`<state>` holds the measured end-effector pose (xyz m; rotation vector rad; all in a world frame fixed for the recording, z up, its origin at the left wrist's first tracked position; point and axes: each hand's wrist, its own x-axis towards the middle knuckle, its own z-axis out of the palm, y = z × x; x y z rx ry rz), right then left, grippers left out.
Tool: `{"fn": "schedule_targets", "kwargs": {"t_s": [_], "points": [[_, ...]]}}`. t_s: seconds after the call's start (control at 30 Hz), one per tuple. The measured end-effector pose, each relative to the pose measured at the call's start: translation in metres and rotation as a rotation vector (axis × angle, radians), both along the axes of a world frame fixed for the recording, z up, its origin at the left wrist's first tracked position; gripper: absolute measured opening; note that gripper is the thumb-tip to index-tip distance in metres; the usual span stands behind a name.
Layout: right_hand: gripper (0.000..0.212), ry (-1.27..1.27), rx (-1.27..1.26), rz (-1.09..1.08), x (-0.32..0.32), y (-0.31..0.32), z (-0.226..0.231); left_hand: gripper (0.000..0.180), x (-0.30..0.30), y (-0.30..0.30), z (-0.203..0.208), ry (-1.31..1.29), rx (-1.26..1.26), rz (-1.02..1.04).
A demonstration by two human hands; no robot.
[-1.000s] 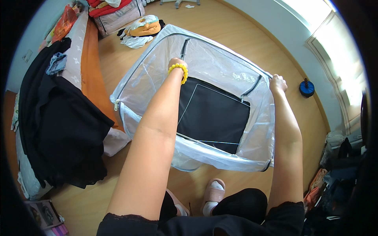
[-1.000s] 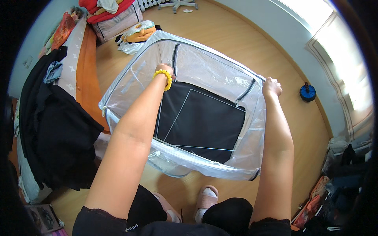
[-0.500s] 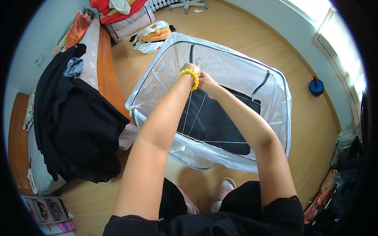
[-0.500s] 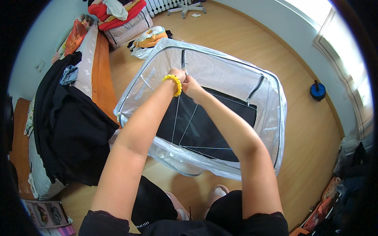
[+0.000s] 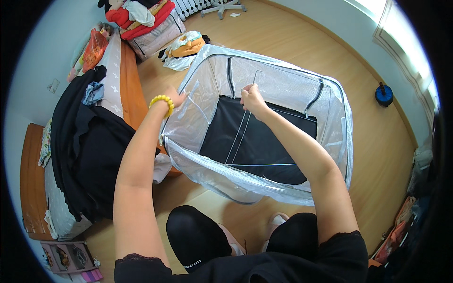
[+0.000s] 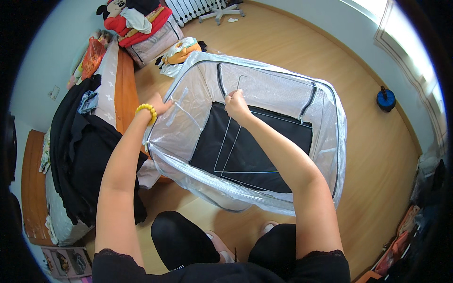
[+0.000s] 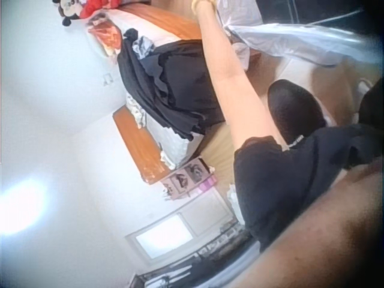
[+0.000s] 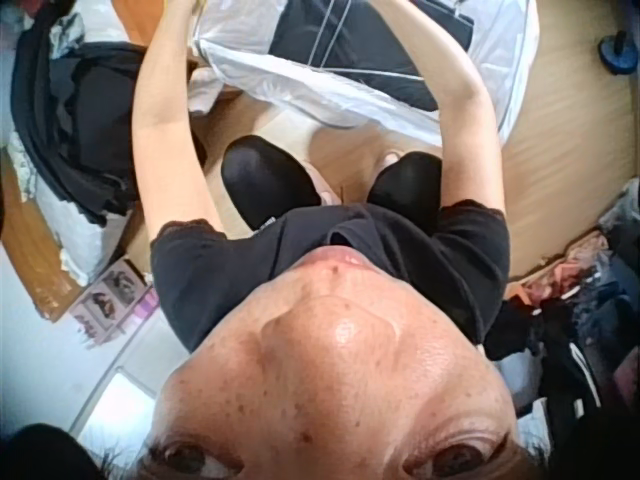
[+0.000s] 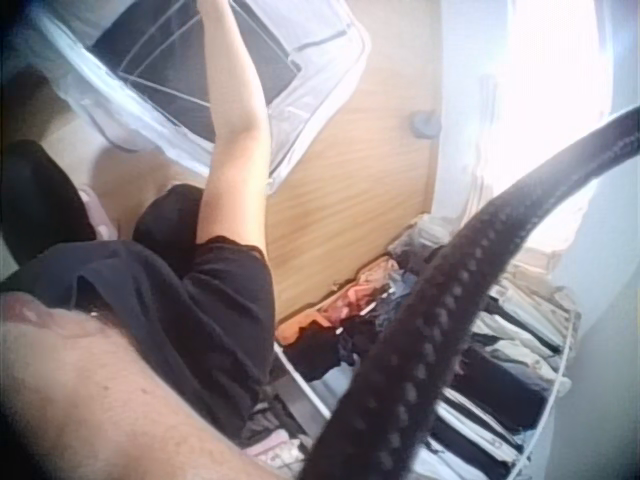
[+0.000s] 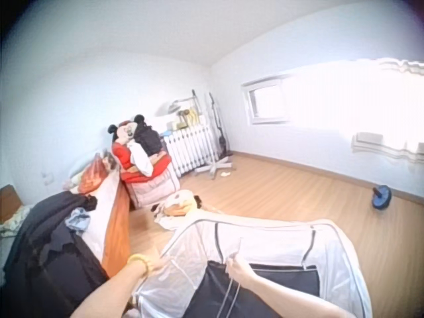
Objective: The person browses a clothing rack, then retrieves a folded storage box from a closet shelf. They kneel on the floor and assemble the box by inserting metal rods into the fabric sleeves to form the frame.
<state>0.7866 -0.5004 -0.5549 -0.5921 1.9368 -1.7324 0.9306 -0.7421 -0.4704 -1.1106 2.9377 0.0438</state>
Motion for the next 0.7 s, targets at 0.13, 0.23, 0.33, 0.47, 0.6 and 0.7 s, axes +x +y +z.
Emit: {"fn": "schedule_targets", "kwargs": {"t_s": [0.13,0.23,0.33,0.47,0.6,0.7], "points": [[0.03,0.127,0.056,-0.031,-0.009,0.0,-0.006,0.042,0.001,0.018,-0.021,0.03,0.317,-0.156],[0.04,0.255,0.173,-0.003,-0.003,0.002,-0.019,0.037,0.002,0.058,-0.031,0.109,0.572,-0.165],[0.046,0.373,0.255,0.028,-0.006,0.012,-0.035,0.027,0.02,0.101,-0.052,0.228,0.911,-0.168],[0.059,0.253,0.444,-0.054,-0.021,0.04,-0.047,0.053,0.032,0.198,0.009,-0.379,1.031,-0.118],[0.059,0.313,0.427,-0.079,-0.036,0.068,-0.056,0.081,-0.015,0.242,0.031,0.225,0.155,-0.372],[0.057,0.435,0.217,-0.057,-0.051,0.077,-0.073,0.085,-0.075,0.251,0.033,0.215,-0.154,-0.524]]}}
